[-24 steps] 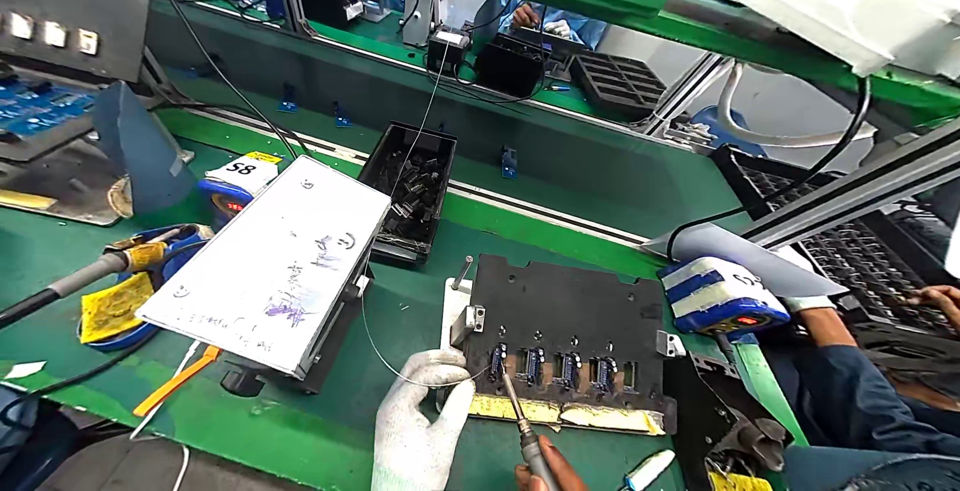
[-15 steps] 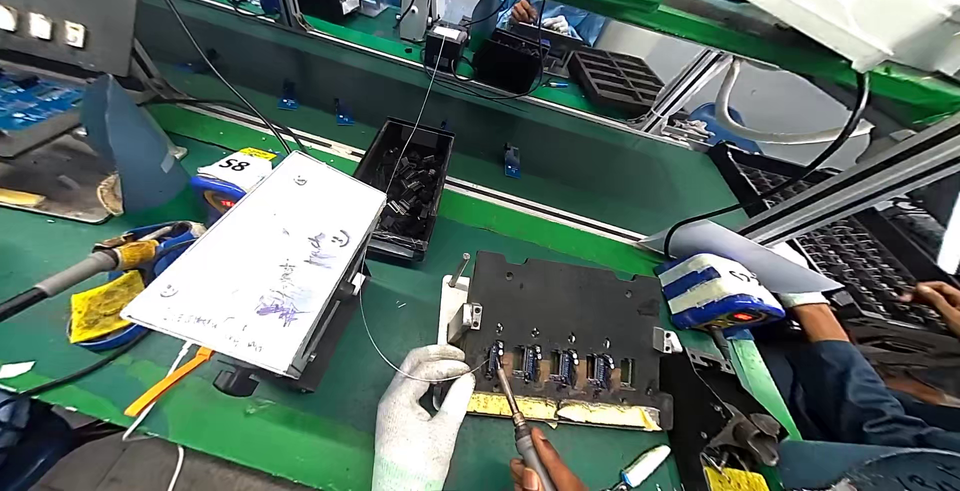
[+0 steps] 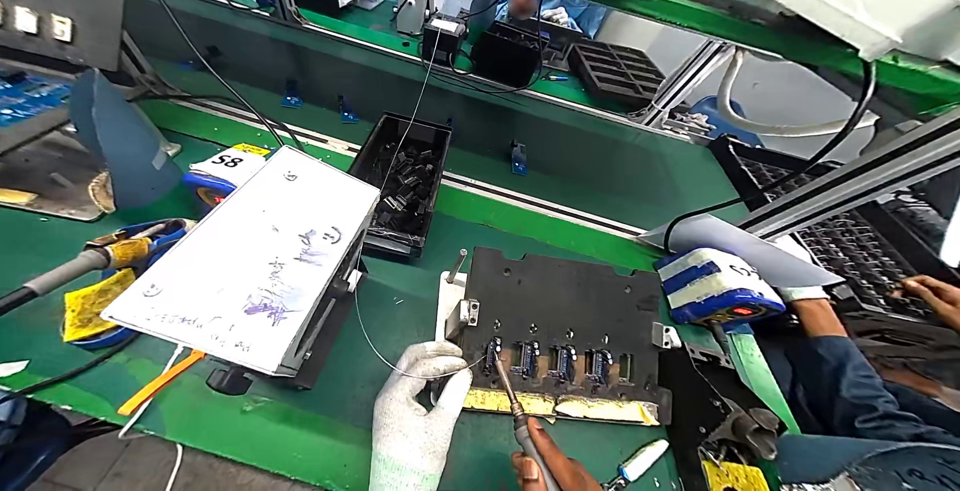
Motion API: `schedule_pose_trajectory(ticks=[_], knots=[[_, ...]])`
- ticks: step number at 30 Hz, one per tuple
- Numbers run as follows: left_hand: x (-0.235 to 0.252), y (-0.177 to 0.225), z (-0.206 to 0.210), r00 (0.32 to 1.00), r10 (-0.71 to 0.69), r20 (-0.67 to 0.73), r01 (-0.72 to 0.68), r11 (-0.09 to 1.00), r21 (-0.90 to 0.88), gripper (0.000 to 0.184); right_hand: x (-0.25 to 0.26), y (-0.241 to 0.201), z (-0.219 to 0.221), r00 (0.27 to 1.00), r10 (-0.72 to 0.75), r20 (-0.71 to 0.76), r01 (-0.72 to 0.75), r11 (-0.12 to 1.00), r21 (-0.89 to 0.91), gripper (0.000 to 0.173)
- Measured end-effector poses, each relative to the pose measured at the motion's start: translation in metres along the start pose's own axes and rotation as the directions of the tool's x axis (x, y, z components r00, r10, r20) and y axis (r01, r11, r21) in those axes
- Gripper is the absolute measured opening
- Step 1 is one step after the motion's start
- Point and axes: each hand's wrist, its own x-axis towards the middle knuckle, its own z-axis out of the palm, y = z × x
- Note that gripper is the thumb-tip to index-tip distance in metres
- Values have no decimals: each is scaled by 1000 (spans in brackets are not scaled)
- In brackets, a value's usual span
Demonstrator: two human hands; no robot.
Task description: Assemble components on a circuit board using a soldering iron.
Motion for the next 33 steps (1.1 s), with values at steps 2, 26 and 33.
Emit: schedule_pose_trajectory(ticks=[2,26,33], knots=[[0,-1,0,1000,-3,-3,3,1000,0,8,1,0,-1,1000,1,0,-1,1000,14,29],[0,-8,-1,1000,-1,7,2,998,-61,9,4,-2,-7,998,53,24,-54,996,64,28],[1,-7,0,1000,2,-4,-2,999,-43,9,5,-3,-8,998,60,30,-62,996,70,28]])
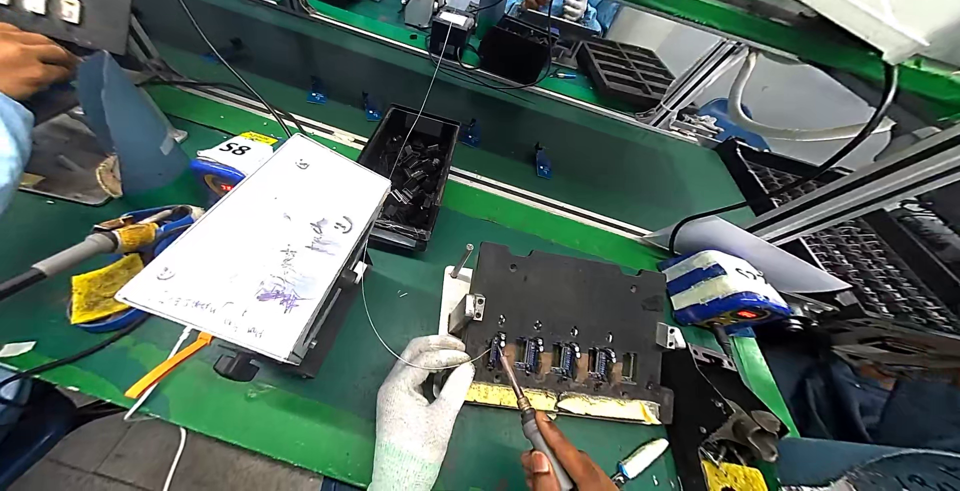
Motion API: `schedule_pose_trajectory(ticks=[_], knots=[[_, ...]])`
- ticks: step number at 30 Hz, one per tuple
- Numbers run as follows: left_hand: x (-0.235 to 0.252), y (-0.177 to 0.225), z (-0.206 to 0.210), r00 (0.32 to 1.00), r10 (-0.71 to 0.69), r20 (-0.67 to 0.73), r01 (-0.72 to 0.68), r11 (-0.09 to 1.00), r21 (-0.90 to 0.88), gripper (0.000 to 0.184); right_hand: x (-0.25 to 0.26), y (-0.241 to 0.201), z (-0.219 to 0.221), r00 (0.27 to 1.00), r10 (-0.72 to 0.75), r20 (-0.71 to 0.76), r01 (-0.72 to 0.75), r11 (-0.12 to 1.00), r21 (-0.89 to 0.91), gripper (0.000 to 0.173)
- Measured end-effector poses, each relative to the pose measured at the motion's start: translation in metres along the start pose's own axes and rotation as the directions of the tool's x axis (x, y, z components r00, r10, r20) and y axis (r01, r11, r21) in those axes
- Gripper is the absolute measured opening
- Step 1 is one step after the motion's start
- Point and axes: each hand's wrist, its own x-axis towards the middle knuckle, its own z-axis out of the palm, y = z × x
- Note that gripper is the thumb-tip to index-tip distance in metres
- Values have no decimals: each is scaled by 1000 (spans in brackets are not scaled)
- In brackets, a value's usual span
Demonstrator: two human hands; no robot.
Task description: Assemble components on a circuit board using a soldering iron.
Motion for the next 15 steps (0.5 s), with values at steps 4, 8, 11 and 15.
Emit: schedule_pose_trajectory(ticks=[4,8,11,15], knots=[[0,1,1,1000,1,-1,-1,1000,29,9,1,2,0,1000,-23,-1,23,1000,-19,28],[0,0,1,1000,3,-4,-3,1000,13,8,3,1,-2,1000,-20,3,20,999,-25,28],[-3,-1,0,1000,-25,-16,25,999,-38,8,4,0,-2,1000,-5,7,5,1000,-13,28],[-3,1,0,999,-41,-17,40,998,-42,7,0,-4,-5,1000,-13,-3,13,1000,14,30]])
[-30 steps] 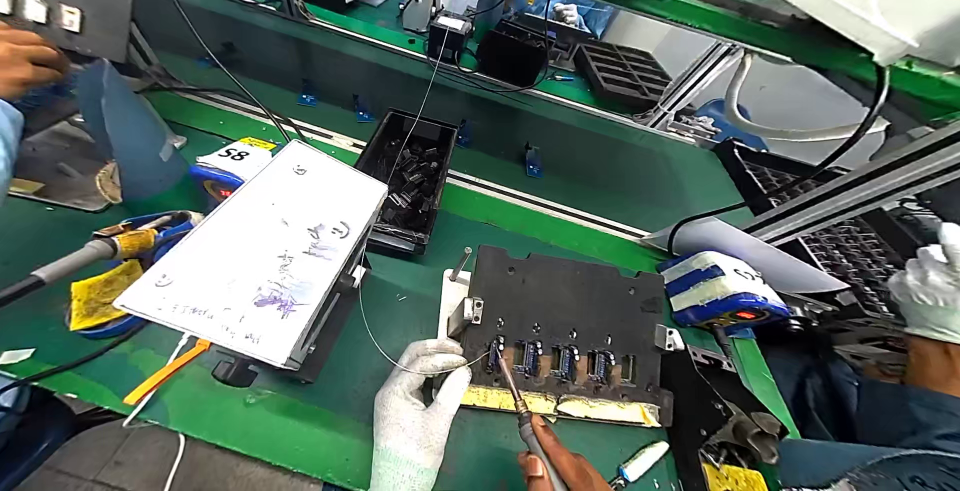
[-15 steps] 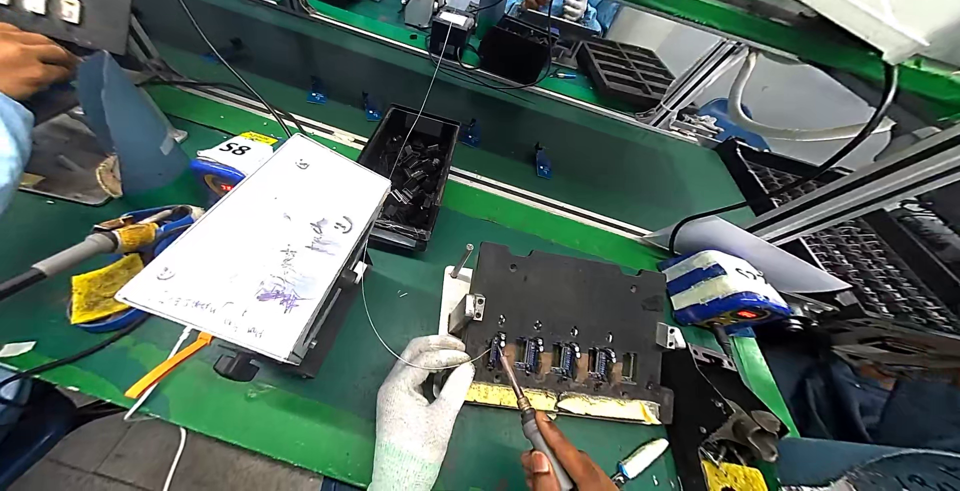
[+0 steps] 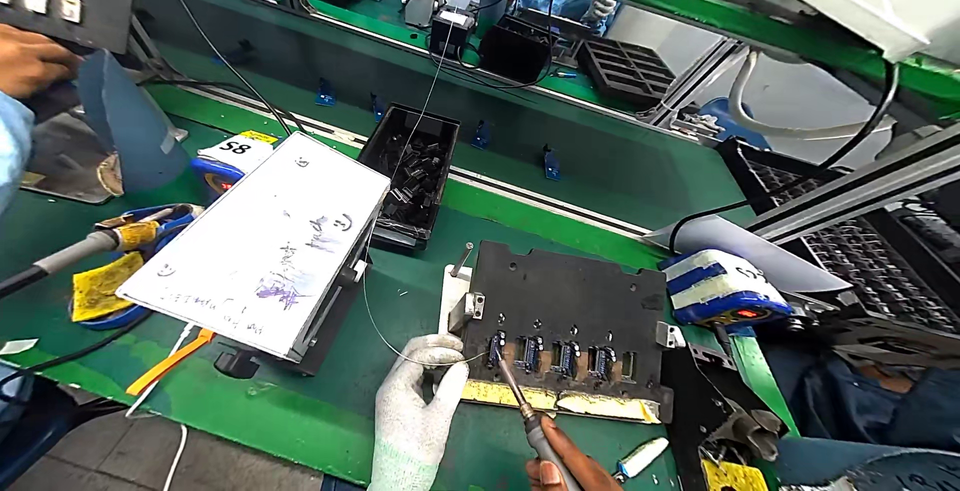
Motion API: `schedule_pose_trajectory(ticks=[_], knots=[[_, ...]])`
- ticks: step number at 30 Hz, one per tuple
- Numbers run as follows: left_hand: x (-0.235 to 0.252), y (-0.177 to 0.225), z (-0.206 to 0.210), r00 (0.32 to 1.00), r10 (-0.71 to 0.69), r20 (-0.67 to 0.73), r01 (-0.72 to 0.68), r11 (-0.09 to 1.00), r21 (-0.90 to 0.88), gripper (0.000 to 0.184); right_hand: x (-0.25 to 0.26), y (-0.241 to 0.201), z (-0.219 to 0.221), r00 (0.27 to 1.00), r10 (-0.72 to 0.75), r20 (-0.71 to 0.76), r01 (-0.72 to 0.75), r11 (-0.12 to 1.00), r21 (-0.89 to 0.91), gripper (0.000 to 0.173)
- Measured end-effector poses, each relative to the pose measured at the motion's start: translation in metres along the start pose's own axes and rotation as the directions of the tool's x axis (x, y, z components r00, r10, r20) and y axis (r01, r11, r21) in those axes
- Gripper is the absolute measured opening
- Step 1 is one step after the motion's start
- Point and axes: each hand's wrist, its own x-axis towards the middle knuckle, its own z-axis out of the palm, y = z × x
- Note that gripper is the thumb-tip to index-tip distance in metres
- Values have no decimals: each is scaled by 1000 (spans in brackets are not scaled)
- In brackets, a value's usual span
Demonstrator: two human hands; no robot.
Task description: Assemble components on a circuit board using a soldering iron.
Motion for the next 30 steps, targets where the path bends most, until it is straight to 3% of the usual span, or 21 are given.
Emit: schedule_pose_trajectory(ticks=[30], knots=[[0,-6,0,995,90,54,-95,990,100,6,-1,-9,8,998,-8,-57,-1,989,-151,29]])
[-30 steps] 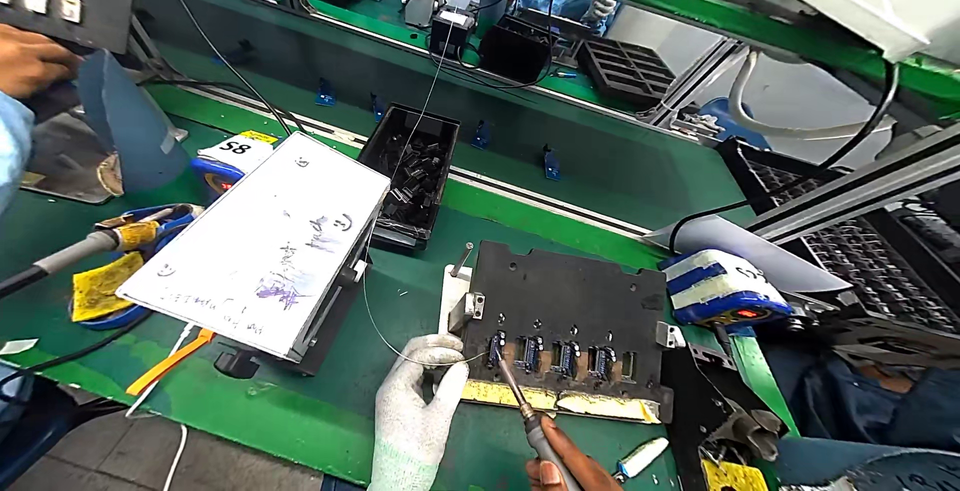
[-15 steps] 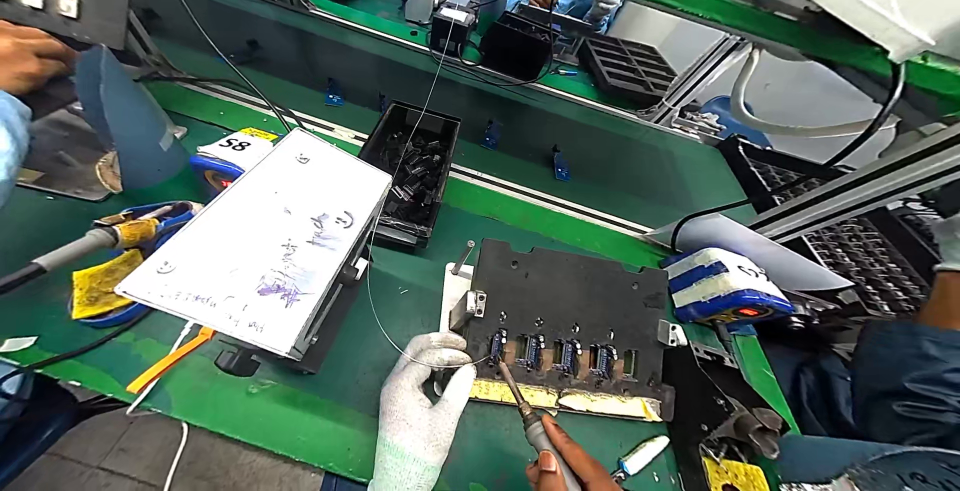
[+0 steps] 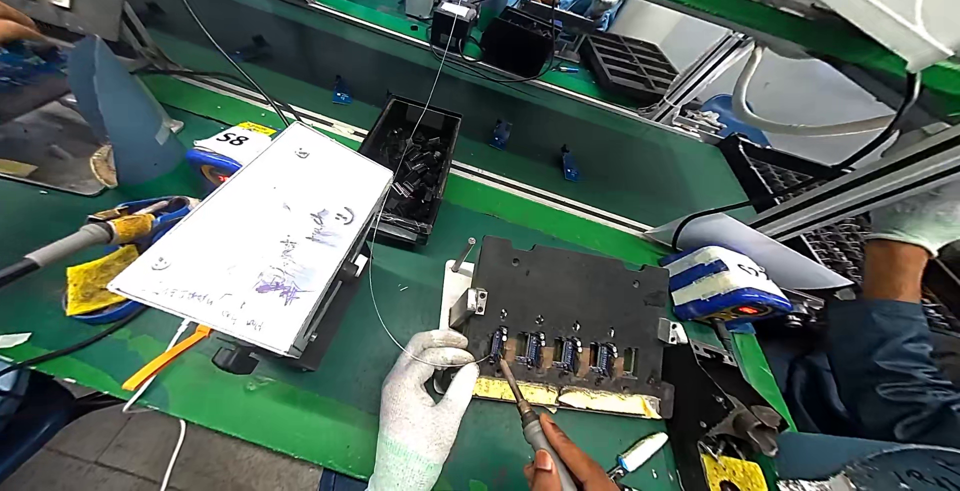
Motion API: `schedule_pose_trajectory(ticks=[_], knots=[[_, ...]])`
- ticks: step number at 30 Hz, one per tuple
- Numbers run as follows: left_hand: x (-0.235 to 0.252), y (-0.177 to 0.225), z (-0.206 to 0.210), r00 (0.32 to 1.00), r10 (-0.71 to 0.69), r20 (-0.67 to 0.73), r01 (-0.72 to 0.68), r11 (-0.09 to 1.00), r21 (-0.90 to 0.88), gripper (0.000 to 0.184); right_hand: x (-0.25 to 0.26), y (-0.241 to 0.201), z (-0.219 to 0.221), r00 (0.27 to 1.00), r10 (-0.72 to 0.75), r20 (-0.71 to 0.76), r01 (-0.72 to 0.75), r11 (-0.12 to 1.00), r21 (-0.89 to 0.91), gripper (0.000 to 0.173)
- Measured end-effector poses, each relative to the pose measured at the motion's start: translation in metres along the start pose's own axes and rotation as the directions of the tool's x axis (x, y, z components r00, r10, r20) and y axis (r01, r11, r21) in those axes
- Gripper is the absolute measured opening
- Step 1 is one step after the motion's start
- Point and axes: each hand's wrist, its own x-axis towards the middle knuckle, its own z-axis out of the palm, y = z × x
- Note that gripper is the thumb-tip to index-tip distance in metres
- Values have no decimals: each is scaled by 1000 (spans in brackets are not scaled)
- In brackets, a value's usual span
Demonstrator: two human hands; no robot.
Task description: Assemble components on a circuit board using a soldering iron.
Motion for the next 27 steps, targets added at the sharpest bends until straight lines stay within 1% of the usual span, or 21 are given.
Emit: schedule_pose_trajectory(ticks=[7,15,22,27], knots=[[0,0,1,999,37,-5,-37,998,51,6,7,-4,-2,1000,-30,-3,30,999,-28,26],[-1,0,6,998,64,-18,-62,990,127,8,26,-13,-11,999,-5,38,5,1000,-23,22],[-5,0,12,996,84,-29,-75,970,230,9,34,-17,-14,998,-7,64,9,999,-40,21],[-5,-1,11,996,88,-24,-80,971,227,9,39,-20,-16,996,10,84,-8,1000,-30,20]])
